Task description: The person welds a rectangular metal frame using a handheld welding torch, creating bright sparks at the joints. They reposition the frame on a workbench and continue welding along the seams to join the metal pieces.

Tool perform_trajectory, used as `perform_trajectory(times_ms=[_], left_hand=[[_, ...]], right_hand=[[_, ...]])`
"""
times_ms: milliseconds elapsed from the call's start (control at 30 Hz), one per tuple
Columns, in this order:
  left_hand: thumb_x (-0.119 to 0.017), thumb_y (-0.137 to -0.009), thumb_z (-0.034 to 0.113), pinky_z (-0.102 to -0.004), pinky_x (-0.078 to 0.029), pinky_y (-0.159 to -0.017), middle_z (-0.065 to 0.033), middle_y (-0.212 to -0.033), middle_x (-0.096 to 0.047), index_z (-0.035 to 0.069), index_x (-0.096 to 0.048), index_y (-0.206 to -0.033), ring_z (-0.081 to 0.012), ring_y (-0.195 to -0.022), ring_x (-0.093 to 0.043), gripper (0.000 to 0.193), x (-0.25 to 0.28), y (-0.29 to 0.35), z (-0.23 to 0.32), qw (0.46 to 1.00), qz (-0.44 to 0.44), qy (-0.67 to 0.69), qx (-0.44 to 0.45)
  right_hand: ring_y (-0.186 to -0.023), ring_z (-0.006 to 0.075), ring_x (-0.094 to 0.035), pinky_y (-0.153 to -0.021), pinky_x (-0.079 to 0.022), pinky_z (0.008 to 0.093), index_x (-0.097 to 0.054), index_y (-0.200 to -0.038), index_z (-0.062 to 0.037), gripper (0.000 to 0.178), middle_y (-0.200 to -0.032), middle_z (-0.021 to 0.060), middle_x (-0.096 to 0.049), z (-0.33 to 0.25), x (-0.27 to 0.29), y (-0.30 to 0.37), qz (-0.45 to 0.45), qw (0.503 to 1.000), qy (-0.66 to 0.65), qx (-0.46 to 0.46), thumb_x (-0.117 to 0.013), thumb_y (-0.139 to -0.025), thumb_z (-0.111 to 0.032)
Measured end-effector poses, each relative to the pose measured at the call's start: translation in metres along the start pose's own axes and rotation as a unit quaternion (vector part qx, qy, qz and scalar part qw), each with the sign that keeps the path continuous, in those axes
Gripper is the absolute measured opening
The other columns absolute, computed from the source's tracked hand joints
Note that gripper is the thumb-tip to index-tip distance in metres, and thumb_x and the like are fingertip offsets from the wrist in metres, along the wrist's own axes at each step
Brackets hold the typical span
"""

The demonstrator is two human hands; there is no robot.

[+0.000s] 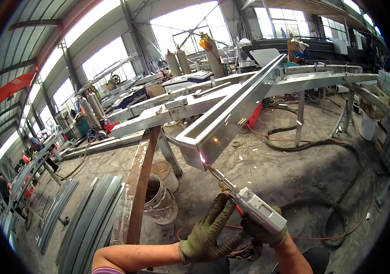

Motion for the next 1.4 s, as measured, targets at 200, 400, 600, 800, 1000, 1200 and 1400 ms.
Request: perform_trajectory(times_ms=[200,400,600,800,1000,1200,1400], left_hand=[[-0.082,-0.097,0.031,-0.0543,-0.030,-0.131,-0.0387,-0.175,-0.021,-0.006,-0.027,-0.170,-0.0533,-0.164,-0.023,0.099,0.003,-0.004,0.000,1.000,-0.004,-0.005,-0.003],[-0.082,-0.096,0.032,-0.0548,-0.030,-0.131,-0.0391,-0.174,-0.022,-0.006,-0.027,-0.170,-0.0535,-0.164,-0.023,0.100,0.003,-0.004,0.002,1.000,-0.001,-0.017,-0.003],[-0.082,-0.097,0.035,-0.0552,-0.030,-0.131,-0.0387,-0.174,-0.021,-0.006,-0.026,-0.171,-0.0541,-0.164,-0.022,0.101,0.003,-0.003,0.002,1.000,-0.002,-0.027,0.006],[-0.082,-0.097,0.038,-0.0562,-0.031,-0.130,-0.0390,-0.175,-0.021,-0.004,-0.025,-0.172,-0.0549,-0.163,-0.022,0.103,0.006,-0.005,0.001,0.999,-0.003,-0.034,0.014],[-0.082,-0.096,0.038,-0.0569,-0.032,-0.129,-0.0388,-0.174,-0.022,-0.003,-0.027,-0.172,-0.0554,-0.163,-0.023,0.102,0.007,-0.005,-0.001,0.999,0.004,-0.031,0.013],[-0.082,-0.096,0.038,-0.0565,-0.032,-0.129,-0.0389,-0.174,-0.022,-0.003,-0.028,-0.171,-0.0547,-0.163,-0.023,0.101,0.008,-0.006,-0.001,0.999,0.007,-0.030,0.020],[-0.082,-0.096,0.037,-0.0564,-0.031,-0.130,-0.0387,-0.175,-0.021,-0.004,-0.030,-0.170,-0.0540,-0.164,-0.021,0.099,0.005,-0.006,-0.004,0.999,0.009,-0.037,0.015]], right_hand=[[-0.076,0.0184,-0.076,-0.067,-0.059,0.0324,-0.078,-0.111,-0.0008,0.024,-0.087,0.0077,-0.077,0.001,0.004,0.007,-0.002,0.999,0.000,-0.041,-0.086,-0.090,-0.006],[-0.075,0.0185,-0.075,-0.067,-0.059,0.0329,-0.079,-0.108,-0.0014,0.021,-0.086,0.0080,-0.077,0.000,0.001,0.003,0.019,1.000,-0.001,0.018,-0.086,-0.090,-0.008],[-0.076,0.0209,-0.077,-0.067,-0.060,0.0339,-0.079,-0.107,-0.0018,0.021,-0.088,0.0086,-0.077,-0.001,0.002,-0.001,-0.001,0.999,0.023,0.037,-0.086,-0.090,-0.009],[-0.074,0.0220,-0.077,-0.066,-0.060,0.0344,-0.078,-0.106,-0.0020,0.020,-0.086,0.0086,-0.076,0.002,-0.003,-0.003,0.006,1.000,-0.014,0.017,-0.086,-0.090,-0.010],[-0.071,0.0219,-0.074,-0.065,-0.059,0.0349,-0.078,-0.105,-0.0027,0.018,-0.083,0.0081,-0.075,0.002,-0.005,-0.005,0.001,1.000,0.008,0.020,-0.085,-0.090,-0.010],[-0.067,0.0240,-0.073,-0.061,-0.057,0.0364,-0.076,-0.104,-0.0032,0.018,-0.079,0.0085,-0.072,0.003,-0.005,-0.008,-0.018,0.999,0.029,0.022,-0.084,-0.091,-0.014],[-0.066,0.0244,-0.072,-0.060,-0.056,0.0365,-0.076,-0.105,-0.0029,0.018,-0.078,0.0085,-0.071,0.007,-0.006,-0.007,-0.020,0.999,0.025,0.025,-0.083,-0.092,-0.013]])
Point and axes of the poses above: each hand's wrist, its own y-axis away from the middle knuckle, its own x-axis out of the back of the hand, z = x × y, the point moved 4 cm from there along -y, towards the middle knuckle
